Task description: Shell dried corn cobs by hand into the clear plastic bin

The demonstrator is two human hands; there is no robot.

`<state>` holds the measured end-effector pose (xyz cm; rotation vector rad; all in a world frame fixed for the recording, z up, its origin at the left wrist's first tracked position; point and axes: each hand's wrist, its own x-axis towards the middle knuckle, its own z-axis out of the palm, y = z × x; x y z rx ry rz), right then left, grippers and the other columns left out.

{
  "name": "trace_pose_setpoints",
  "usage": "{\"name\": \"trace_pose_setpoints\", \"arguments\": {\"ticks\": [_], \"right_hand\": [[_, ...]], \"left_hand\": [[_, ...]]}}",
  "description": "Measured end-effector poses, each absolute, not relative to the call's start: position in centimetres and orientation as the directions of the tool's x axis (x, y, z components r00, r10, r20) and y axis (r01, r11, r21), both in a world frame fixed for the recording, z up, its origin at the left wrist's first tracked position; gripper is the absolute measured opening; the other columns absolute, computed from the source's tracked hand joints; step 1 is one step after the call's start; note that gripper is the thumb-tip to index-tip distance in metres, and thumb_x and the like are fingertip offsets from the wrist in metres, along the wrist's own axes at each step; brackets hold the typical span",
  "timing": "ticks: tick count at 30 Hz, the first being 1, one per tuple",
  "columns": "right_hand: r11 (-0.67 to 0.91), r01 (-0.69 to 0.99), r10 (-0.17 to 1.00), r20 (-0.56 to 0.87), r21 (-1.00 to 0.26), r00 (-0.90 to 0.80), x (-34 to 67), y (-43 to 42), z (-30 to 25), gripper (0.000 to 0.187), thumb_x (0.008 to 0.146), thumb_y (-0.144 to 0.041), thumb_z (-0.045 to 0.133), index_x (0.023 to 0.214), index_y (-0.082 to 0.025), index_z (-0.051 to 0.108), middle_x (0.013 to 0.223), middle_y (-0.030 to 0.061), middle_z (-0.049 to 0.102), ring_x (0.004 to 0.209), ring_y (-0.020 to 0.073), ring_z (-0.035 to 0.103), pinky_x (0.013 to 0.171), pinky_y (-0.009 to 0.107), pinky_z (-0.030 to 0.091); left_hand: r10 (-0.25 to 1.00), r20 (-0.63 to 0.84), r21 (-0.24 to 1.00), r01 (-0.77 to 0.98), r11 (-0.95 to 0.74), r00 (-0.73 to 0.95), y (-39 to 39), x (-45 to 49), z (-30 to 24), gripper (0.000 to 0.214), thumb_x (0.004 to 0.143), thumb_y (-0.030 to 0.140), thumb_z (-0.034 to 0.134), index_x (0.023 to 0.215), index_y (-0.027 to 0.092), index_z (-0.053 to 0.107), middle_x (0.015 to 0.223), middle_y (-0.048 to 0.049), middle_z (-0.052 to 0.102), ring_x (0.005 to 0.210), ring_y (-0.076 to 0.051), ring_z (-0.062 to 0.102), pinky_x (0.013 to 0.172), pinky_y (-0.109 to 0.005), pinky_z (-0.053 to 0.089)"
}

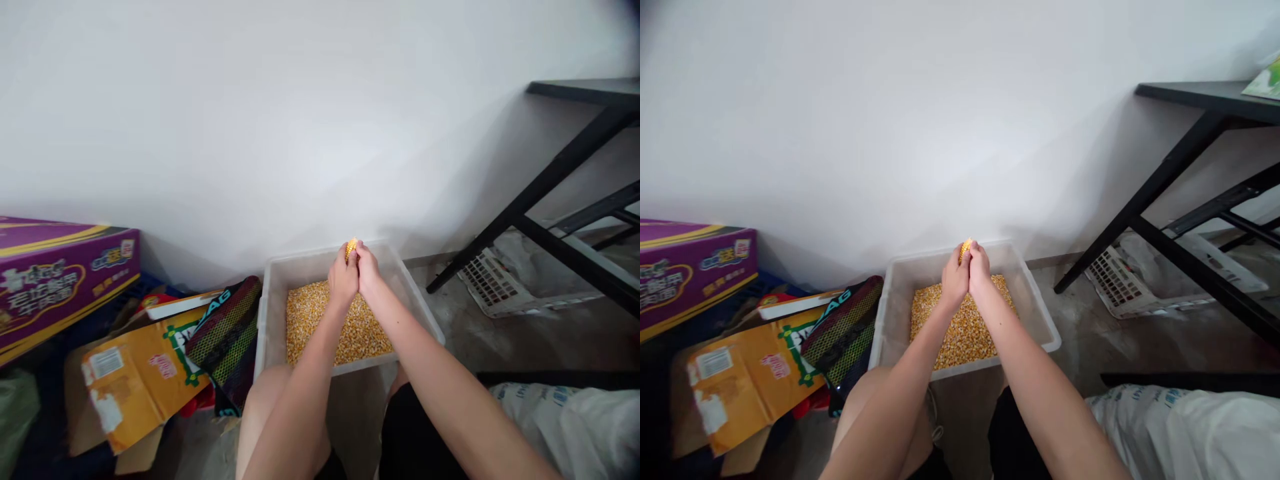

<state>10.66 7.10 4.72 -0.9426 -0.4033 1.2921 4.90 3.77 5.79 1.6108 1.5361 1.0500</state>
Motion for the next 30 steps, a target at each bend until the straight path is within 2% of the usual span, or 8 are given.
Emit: {"name": "trace_pose_setpoints", "arguments": {"ticks": [8, 14, 21, 26, 30], "right_hand": [[-0.011, -0.671, 0.948, -0.221, -0.742, 0.229, 11.0, 6.8, 5.1, 0.017, 0.072, -0.036, 0.06, 0.076, -0.019, 0.057, 0.07, -0.0023, 0.061, 0.065, 0.0128, 0.056, 0.066, 0.025, 0.047], [-0.059, -0.725, 0.956, -0.249, -0.686, 0.157, 11.4, 6.8, 6.0, 0.015, 0.073, -0.033, 0.061, 0.078, -0.019, 0.058, 0.072, -0.0021, 0.061, 0.068, 0.0136, 0.057, 0.068, 0.025, 0.048], [-0.078, -0.757, 0.956, -0.264, -0.648, 0.128, 11.2, 6.8, 6.3, 0.013, 0.076, -0.032, 0.058, 0.078, -0.019, 0.058, 0.073, -0.0014, 0.062, 0.071, 0.0143, 0.059, 0.071, 0.026, 0.049], [-0.08, -0.777, 0.947, -0.29, -0.625, 0.135, 11.3, 6.8, 6.4, 0.014, 0.077, -0.032, 0.059, 0.078, -0.019, 0.058, 0.072, -0.0005, 0.062, 0.069, 0.0148, 0.059, 0.066, 0.026, 0.049], [-0.103, -0.765, 0.936, -0.322, -0.636, 0.141, 11.2, 7.2, 6.1, 0.013, 0.078, -0.032, 0.058, 0.077, -0.019, 0.058, 0.071, -0.0013, 0.063, 0.069, 0.0143, 0.06, 0.065, 0.025, 0.049]], "left_hand": [[0.994, 0.11, 0.883, 0.461, -0.089, -0.02, 3.2, 5.2, 5.7, 0.052, 0.093, 0.046, 0.025, 0.138, 0.024, 0.037, 0.13, -0.0077, 0.054, 0.114, -0.024, 0.053, 0.094, -0.036, 0.039], [0.993, 0.116, 0.906, 0.407, -0.113, 0.017, 3.4, 4.9, 6.0, 0.057, 0.092, 0.044, 0.028, 0.143, 0.018, 0.028, 0.143, -0.0081, 0.037, 0.129, -0.022, 0.039, 0.105, -0.034, 0.031], [0.987, 0.163, 0.886, 0.441, -0.147, 0.002, 4.1, 4.6, 6.4, 0.056, 0.09, 0.053, 0.032, 0.137, 0.022, 0.039, 0.134, -0.0076, 0.05, 0.12, -0.023, 0.049, 0.1, -0.035, 0.037], [0.982, 0.163, 0.858, 0.477, -0.187, 0.092, 4.7, 4.0, 6.5, 0.058, 0.091, 0.049, 0.033, 0.139, 0.017, 0.037, 0.136, -0.0105, 0.047, 0.124, -0.025, 0.045, 0.103, -0.037, 0.034], [0.988, 0.116, 0.868, 0.473, -0.151, 0.102, 5.2, 3.5, 6.1, 0.057, 0.09, 0.048, 0.034, 0.138, 0.017, 0.038, 0.139, -0.0094, 0.043, 0.128, -0.025, 0.041, 0.106, -0.037, 0.03]]}}
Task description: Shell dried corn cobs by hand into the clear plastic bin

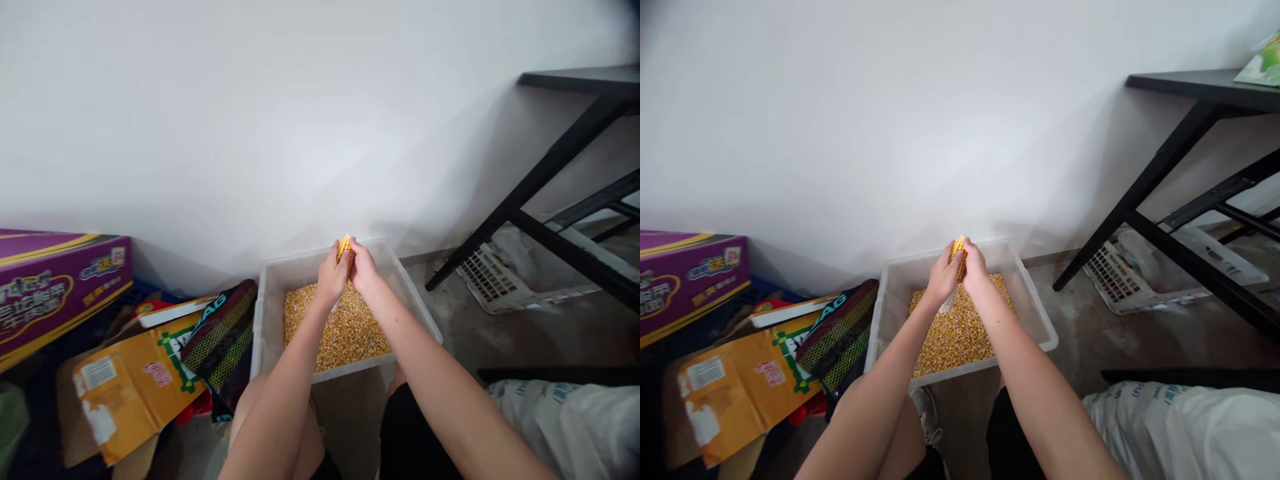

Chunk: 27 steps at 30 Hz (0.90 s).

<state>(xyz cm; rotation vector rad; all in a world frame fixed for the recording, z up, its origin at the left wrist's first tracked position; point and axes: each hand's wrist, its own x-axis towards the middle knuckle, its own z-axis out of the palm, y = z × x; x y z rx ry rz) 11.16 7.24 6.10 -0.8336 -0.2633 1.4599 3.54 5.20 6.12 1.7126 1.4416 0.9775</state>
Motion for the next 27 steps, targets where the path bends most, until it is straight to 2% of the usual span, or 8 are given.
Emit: {"name": "trace_pose_setpoints", "arguments": {"ticks": [4, 7, 9, 12, 17, 23, 27], "right_hand": [[-0.13, -0.741, 0.913, -0.371, -0.659, 0.17, 11.1, 7.7, 5.8, 0.014, 0.08, -0.032, 0.057, 0.077, -0.018, 0.058, 0.069, -0.0013, 0.062, 0.066, 0.0134, 0.059, 0.063, 0.024, 0.048], [-0.128, -0.755, 0.89, -0.41, -0.643, 0.198, 11.3, 7.9, 5.9, 0.016, 0.081, -0.034, 0.057, 0.076, -0.018, 0.056, 0.064, -0.0017, 0.06, 0.06, 0.013, 0.057, 0.057, 0.024, 0.047], [-0.102, -0.762, 0.886, -0.406, -0.64, 0.223, 11.4, 7.9, 6.2, 0.016, 0.08, -0.034, 0.058, 0.074, -0.019, 0.055, 0.061, -0.0029, 0.058, 0.056, 0.0118, 0.055, 0.053, 0.023, 0.046], [-0.068, -0.742, 0.88, -0.39, -0.666, 0.269, 11.5, 7.8, 6.4, 0.018, 0.08, -0.033, 0.059, 0.07, -0.019, 0.053, 0.059, -0.0038, 0.055, 0.054, 0.0108, 0.053, 0.051, 0.022, 0.044], [-0.001, -0.673, 0.874, -0.328, -0.739, 0.359, 11.2, 7.5, 5.8, 0.025, 0.075, -0.038, 0.062, 0.067, -0.02, 0.048, 0.057, -0.0041, 0.052, 0.055, 0.0118, 0.051, 0.052, 0.024, 0.043], [0.017, -0.445, 0.897, -0.183, -0.895, 0.402, 11.6, 7.7, 5.6, 0.027, 0.069, -0.044, 0.063, 0.069, -0.019, 0.053, 0.063, -0.0025, 0.055, 0.06, 0.0123, 0.05, 0.056, 0.024, 0.04], [0.005, -0.212, 0.941, -0.067, -0.977, 0.331, 12.0, 7.7, 5.4, 0.029, 0.069, -0.046, 0.062, 0.066, -0.018, 0.057, 0.063, -0.0015, 0.056, 0.063, 0.0135, 0.05, 0.057, 0.024, 0.037]], "left_hand": [[0.994, 0.086, 0.88, 0.463, -0.108, 0.068, 5.2, 3.6, 5.9, 0.055, 0.091, 0.045, 0.035, 0.138, 0.018, 0.039, 0.139, -0.0087, 0.044, 0.126, -0.024, 0.043, 0.104, -0.036, 0.032], [0.985, 0.165, 0.845, 0.509, -0.165, 0.045, 4.9, 3.7, 6.6, 0.057, 0.089, 0.045, 0.041, 0.14, 0.02, 0.036, 0.128, -0.0099, 0.055, 0.114, -0.023, 0.054, 0.097, -0.035, 0.04], [0.962, 0.269, 0.791, 0.561, -0.243, 0.037, 4.6, 3.8, 7.2, 0.049, 0.088, 0.041, 0.045, 0.134, 0.022, 0.045, 0.118, -0.0084, 0.061, 0.106, -0.02, 0.057, 0.093, -0.034, 0.042], [0.928, 0.369, 0.689, 0.652, -0.317, 0.062, 4.2, 4.0, 7.8, 0.033, 0.089, 0.034, 0.044, 0.114, 0.024, 0.063, 0.115, -0.0065, 0.062, 0.104, -0.018, 0.057, 0.092, -0.031, 0.042], [0.926, 0.351, 0.609, 0.717, -0.339, 0.14, 3.8, 4.0, 8.1, 0.029, 0.089, 0.031, 0.043, 0.107, 0.025, 0.065, 0.106, -0.0059, 0.066, 0.095, -0.02, 0.06, 0.084, -0.03, 0.044], [0.921, 0.321, 0.563, 0.737, -0.373, 0.221, 4.2, 2.3, 8.8, 0.026, 0.087, 0.026, 0.046, 0.108, 0.024, 0.062, 0.102, -0.0059, 0.066, 0.089, -0.019, 0.061, 0.081, -0.03, 0.044], [0.895, 0.314, 0.395, 0.814, -0.427, 0.317, 4.2, 0.7, 9.2, 0.025, 0.085, 0.027, 0.05, 0.107, 0.025, 0.063, 0.096, -0.006, 0.064, 0.086, -0.019, 0.059, 0.077, -0.029, 0.044]]}}
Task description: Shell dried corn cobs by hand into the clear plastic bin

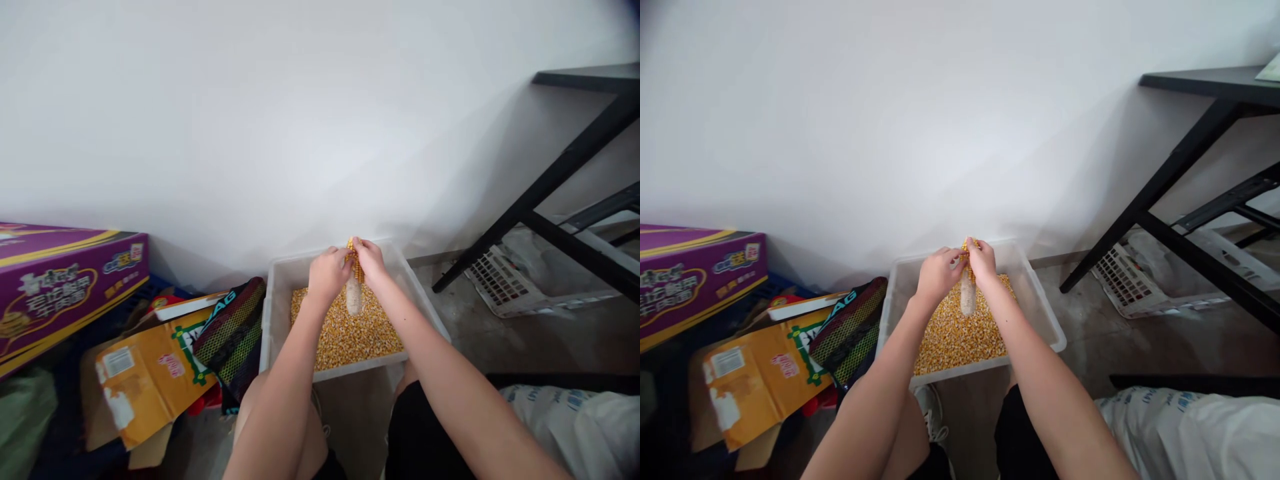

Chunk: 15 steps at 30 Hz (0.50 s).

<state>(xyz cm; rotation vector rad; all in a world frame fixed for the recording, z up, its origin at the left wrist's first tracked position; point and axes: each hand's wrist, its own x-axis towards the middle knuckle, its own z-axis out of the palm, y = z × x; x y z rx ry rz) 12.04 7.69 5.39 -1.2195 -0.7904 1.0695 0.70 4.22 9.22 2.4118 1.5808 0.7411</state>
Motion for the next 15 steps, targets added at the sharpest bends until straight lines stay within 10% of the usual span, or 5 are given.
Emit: {"name": "trace_pose_setpoints", "arguments": {"ticks": [15], "right_hand": [[-0.032, -0.129, 0.999, -0.035, -0.991, 0.021, 11.8, 6.5, 5.3, 0.023, 0.064, -0.04, 0.07, 0.063, -0.018, 0.061, 0.058, -0.0019, 0.059, 0.068, 0.0169, 0.053, 0.062, 0.025, 0.04]], "left_hand": [[0.827, 0.316, 0.195, 0.822, -0.535, 0.464, 3.3, -1.3, 9.1, 0.02, 0.085, 0.022, 0.044, 0.089, 0.018, 0.064, 0.084, -0.0075, 0.064, 0.079, -0.019, 0.058, 0.072, -0.028, 0.042]]}}
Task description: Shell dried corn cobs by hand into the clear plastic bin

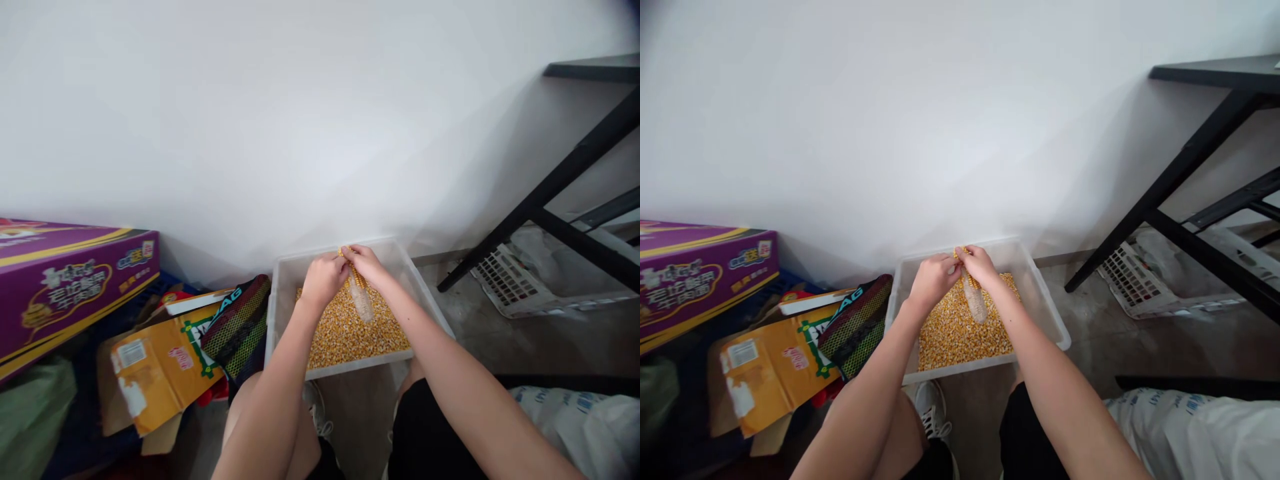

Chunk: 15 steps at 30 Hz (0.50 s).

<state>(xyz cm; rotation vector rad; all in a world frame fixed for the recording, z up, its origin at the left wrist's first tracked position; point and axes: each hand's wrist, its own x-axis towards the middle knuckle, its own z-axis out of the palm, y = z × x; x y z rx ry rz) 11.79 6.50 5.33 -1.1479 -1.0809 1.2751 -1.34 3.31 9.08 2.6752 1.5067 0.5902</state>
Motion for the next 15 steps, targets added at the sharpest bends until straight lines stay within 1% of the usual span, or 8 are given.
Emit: {"name": "trace_pose_setpoints", "arguments": {"ticks": [2, 5, 8, 10, 12, 15], "right_hand": [[-0.022, -0.116, 0.999, -0.026, -0.993, 0.032, 11.7, 6.5, 5.2, 0.022, 0.064, -0.039, 0.069, 0.062, -0.019, 0.061, 0.058, -0.0018, 0.059, 0.067, 0.0165, 0.053, 0.061, 0.025, 0.039], [-0.005, -0.082, 0.995, -0.014, -0.997, 0.101, 12.0, 6.7, 5.0, 0.023, 0.066, -0.041, 0.068, 0.062, -0.019, 0.061, 0.058, -0.0016, 0.058, 0.065, 0.0155, 0.051, 0.06, 0.024, 0.038], [-0.013, -0.04, 0.982, -0.02, -0.999, 0.186, 12.5, 7.1, 4.9, 0.029, 0.068, -0.046, 0.064, 0.062, -0.018, 0.061, 0.057, -0.0018, 0.056, 0.06, 0.014, 0.048, 0.055, 0.024, 0.035], [-0.026, -0.016, 0.976, -0.029, -1.0, 0.215, 12.7, 7.3, 4.8, 0.033, 0.069, -0.05, 0.062, 0.063, -0.018, 0.06, 0.056, -0.0022, 0.054, 0.057, 0.0128, 0.046, 0.053, 0.024, 0.032], [-0.048, -0.027, 0.974, -0.053, -0.998, 0.221, 12.8, 7.4, 4.8, 0.036, 0.069, -0.052, 0.06, 0.062, -0.017, 0.058, 0.055, -0.0029, 0.051, 0.055, 0.0119, 0.044, 0.051, 0.024, 0.03], [-0.074, -0.057, 0.971, -0.085, -0.996, 0.225, 12.7, 7.4, 4.9, 0.037, 0.069, -0.053, 0.061, 0.061, -0.017, 0.056, 0.054, -0.0036, 0.049, 0.052, 0.011, 0.042, 0.05, 0.024, 0.03]], "left_hand": [[0.855, 0.314, 0.219, 0.845, -0.488, 0.412, 3.3, -1.4, 9.1, 0.018, 0.083, 0.022, 0.046, 0.085, 0.018, 0.064, 0.083, -0.0078, 0.064, 0.077, -0.019, 0.058, 0.07, -0.028, 0.042], [0.896, 0.312, 0.267, 0.876, -0.402, 0.316, 3.4, -1.6, 9.3, 0.015, 0.079, 0.022, 0.049, 0.081, 0.018, 0.063, 0.082, -0.0073, 0.064, 0.075, -0.018, 0.058, 0.069, -0.028, 0.042], [0.919, 0.297, 0.33, 0.875, -0.355, 0.26, 3.3, -2.0, 9.3, 0.016, 0.074, 0.019, 0.053, 0.086, 0.019, 0.064, 0.084, -0.006, 0.065, 0.076, -0.017, 0.058, 0.071, -0.028, 0.043], [0.913, 0.269, 0.392, 0.831, -0.393, 0.305, 3.2, -2.1, 9.2, 0.023, 0.073, 0.019, 0.055, 0.093, 0.02, 0.064, 0.085, -0.0044, 0.065, 0.075, -0.016, 0.058, 0.071, -0.027, 0.044], [0.889, 0.246, 0.444, 0.771, -0.457, 0.386, 3.1, -2.0, 9.0, 0.027, 0.074, 0.022, 0.055, 0.1, 0.022, 0.065, 0.084, -0.0031, 0.066, 0.074, -0.015, 0.059, 0.07, -0.026, 0.044], [0.865, 0.231, 0.438, 0.746, -0.501, 0.445, 2.9, -1.5, 8.6, 0.027, 0.079, 0.027, 0.052, 0.101, 0.024, 0.067, 0.085, -0.004, 0.066, 0.072, -0.016, 0.059, 0.068, -0.027, 0.044]]}}
